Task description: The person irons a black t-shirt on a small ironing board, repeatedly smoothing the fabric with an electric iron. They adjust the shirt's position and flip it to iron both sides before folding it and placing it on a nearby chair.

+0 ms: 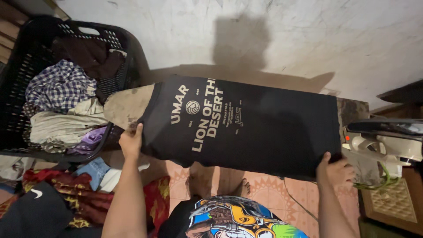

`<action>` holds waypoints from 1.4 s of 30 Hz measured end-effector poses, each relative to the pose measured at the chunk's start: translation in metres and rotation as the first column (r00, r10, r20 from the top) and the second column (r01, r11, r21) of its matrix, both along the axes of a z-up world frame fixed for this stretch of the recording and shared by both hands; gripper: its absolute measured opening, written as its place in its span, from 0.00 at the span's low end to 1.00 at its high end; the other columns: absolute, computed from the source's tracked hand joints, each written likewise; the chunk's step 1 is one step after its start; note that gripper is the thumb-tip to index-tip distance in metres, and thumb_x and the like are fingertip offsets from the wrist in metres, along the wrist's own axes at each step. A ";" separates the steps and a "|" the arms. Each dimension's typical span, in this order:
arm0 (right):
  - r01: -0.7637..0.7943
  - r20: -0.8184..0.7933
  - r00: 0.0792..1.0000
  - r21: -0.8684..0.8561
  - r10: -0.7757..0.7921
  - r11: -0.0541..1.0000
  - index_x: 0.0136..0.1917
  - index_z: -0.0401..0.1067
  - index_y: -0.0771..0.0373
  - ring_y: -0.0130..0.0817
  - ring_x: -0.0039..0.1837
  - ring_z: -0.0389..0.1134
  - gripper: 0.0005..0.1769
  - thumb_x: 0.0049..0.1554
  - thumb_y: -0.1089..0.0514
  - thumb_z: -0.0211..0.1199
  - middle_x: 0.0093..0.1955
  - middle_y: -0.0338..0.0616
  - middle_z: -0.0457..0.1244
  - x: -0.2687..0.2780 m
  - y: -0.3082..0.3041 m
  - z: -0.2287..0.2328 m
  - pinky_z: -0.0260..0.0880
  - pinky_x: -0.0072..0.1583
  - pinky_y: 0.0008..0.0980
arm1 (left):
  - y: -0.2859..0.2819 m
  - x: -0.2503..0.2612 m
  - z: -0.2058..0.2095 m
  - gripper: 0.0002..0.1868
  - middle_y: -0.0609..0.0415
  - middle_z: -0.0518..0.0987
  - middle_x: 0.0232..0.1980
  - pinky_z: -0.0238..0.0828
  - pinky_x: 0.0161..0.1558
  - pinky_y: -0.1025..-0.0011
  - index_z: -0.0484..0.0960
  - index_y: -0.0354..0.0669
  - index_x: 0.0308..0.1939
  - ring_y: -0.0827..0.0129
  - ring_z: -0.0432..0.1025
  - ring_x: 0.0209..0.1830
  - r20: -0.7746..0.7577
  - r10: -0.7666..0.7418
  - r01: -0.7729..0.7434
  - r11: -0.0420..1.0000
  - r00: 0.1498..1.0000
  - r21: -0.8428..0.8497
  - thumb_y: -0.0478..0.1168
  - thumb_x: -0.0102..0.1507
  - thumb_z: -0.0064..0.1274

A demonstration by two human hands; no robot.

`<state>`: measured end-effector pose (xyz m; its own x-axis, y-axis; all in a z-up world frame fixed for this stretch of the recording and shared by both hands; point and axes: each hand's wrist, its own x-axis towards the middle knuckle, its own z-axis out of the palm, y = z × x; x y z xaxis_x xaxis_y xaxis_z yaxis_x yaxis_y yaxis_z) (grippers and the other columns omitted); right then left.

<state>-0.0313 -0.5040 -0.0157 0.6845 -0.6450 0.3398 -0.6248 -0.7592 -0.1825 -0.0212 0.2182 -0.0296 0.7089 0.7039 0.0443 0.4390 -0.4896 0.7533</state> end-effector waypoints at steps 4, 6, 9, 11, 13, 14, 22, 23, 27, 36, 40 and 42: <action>-0.209 0.009 0.978 -0.018 0.209 0.978 0.59 0.69 0.70 0.67 0.61 0.65 0.26 0.68 0.42 0.61 0.57 0.67 0.65 0.000 -0.018 0.002 0.62 0.63 0.59 | -0.014 -0.005 0.020 0.19 0.38 0.83 0.41 0.75 0.45 0.54 0.83 0.39 0.46 0.45 0.80 0.44 0.090 0.034 -0.041 0.996 0.995 0.078 0.53 0.69 0.56; -0.200 -0.012 0.980 0.025 0.200 0.979 0.57 0.69 0.69 0.70 0.56 0.67 0.23 0.70 0.44 0.59 0.54 0.70 0.66 -0.002 -0.022 0.005 0.65 0.59 0.61 | -0.020 -0.014 0.030 0.18 0.38 0.83 0.40 0.74 0.43 0.52 0.83 0.40 0.46 0.43 0.79 0.43 0.063 0.062 -0.068 0.993 0.996 0.101 0.53 0.70 0.55; -0.072 -0.123 0.989 0.100 0.084 0.992 0.58 0.67 0.68 0.74 0.51 0.68 0.23 0.71 0.43 0.57 0.49 0.73 0.67 -0.014 -0.022 0.014 0.66 0.54 0.64 | -0.023 -0.035 0.039 0.17 0.38 0.83 0.39 0.73 0.43 0.51 0.84 0.43 0.47 0.41 0.78 0.42 0.011 0.075 -0.076 0.986 0.997 0.149 0.53 0.71 0.55; -0.081 -0.127 0.988 0.073 0.090 0.994 0.62 0.66 0.67 0.74 0.50 0.69 0.22 0.71 0.44 0.57 0.48 0.73 0.67 -0.028 -0.020 0.021 0.65 0.53 0.65 | -0.025 -0.049 0.041 0.16 0.39 0.83 0.39 0.73 0.43 0.51 0.84 0.44 0.46 0.41 0.78 0.42 -0.014 0.068 -0.065 0.983 0.998 0.173 0.53 0.71 0.54; -0.090 -0.152 0.983 0.094 0.103 0.991 0.65 0.65 0.64 0.74 0.50 0.68 0.22 0.70 0.44 0.58 0.49 0.73 0.67 -0.041 -0.016 0.027 0.65 0.53 0.65 | -0.023 -0.064 0.039 0.16 0.40 0.84 0.40 0.74 0.42 0.51 0.83 0.44 0.46 0.42 0.79 0.41 -0.028 0.053 -0.048 0.983 0.998 0.180 0.53 0.71 0.54; -0.093 -0.164 0.980 0.104 0.110 0.990 0.67 0.64 0.63 0.74 0.51 0.68 0.23 0.69 0.44 0.58 0.49 0.73 0.67 -0.046 -0.014 0.031 0.65 0.54 0.65 | -0.023 -0.068 0.037 0.16 0.40 0.84 0.40 0.73 0.43 0.50 0.83 0.44 0.46 0.41 0.78 0.42 -0.070 0.038 -0.024 0.980 0.997 0.197 0.53 0.70 0.55; -0.322 0.059 0.944 -0.069 0.326 0.944 0.74 0.63 0.63 0.60 0.71 0.58 0.33 0.58 0.53 0.64 0.70 0.63 0.60 -0.032 0.029 0.040 0.57 0.68 0.59 | 0.009 -0.025 0.022 0.16 0.35 0.80 0.48 0.71 0.49 0.50 0.80 0.34 0.52 0.38 0.74 0.48 0.178 -0.257 0.178 0.913 0.950 0.366 0.45 0.69 0.54; -0.401 0.080 0.911 -0.055 0.405 0.914 0.74 0.63 0.63 0.58 0.73 0.56 0.33 0.59 0.52 0.65 0.72 0.62 0.59 -0.026 0.037 0.040 0.55 0.71 0.59 | 0.015 -0.006 0.020 0.17 0.35 0.81 0.48 0.72 0.51 0.51 0.80 0.33 0.50 0.39 0.75 0.49 0.128 -0.267 0.223 0.933 0.955 0.284 0.45 0.68 0.55; -0.609 0.160 0.789 0.073 0.594 0.790 0.75 0.62 0.59 0.50 0.80 0.54 0.31 0.63 0.48 0.60 0.78 0.55 0.56 0.005 0.076 0.033 0.53 0.77 0.60 | 0.024 0.089 0.009 0.24 0.34 0.81 0.53 0.71 0.57 0.55 0.80 0.31 0.57 0.42 0.76 0.55 0.149 -0.337 0.326 0.941 0.930 0.097 0.46 0.64 0.59; -0.492 -0.105 0.860 0.087 0.499 0.866 0.80 0.58 0.44 0.57 0.85 0.42 0.35 0.63 0.35 0.52 0.85 0.54 0.46 0.034 0.111 0.020 0.34 0.77 0.70 | 0.014 0.210 -0.023 0.23 0.33 0.78 0.56 0.69 0.60 0.54 0.84 0.38 0.51 0.43 0.73 0.56 -0.104 -0.345 0.352 0.934 0.933 0.061 0.51 0.60 0.63; -0.478 -0.129 0.865 0.087 0.486 0.874 0.80 0.58 0.42 0.60 0.84 0.39 0.37 0.62 0.32 0.50 0.85 0.54 0.44 0.035 0.109 0.018 0.32 0.77 0.69 | 0.022 0.219 -0.032 0.18 0.36 0.82 0.54 0.70 0.60 0.51 0.85 0.43 0.52 0.41 0.75 0.57 -0.229 -0.181 0.205 0.975 0.956 0.088 0.51 0.66 0.58; -0.465 -0.134 0.870 0.095 0.474 0.880 0.80 0.57 0.41 0.60 0.84 0.39 0.37 0.62 0.31 0.49 0.86 0.53 0.43 0.035 0.110 0.018 0.31 0.77 0.69 | 0.026 0.214 -0.026 0.18 0.36 0.81 0.54 0.70 0.60 0.52 0.84 0.41 0.52 0.42 0.75 0.57 -0.268 -0.204 0.250 0.957 0.942 0.150 0.51 0.67 0.58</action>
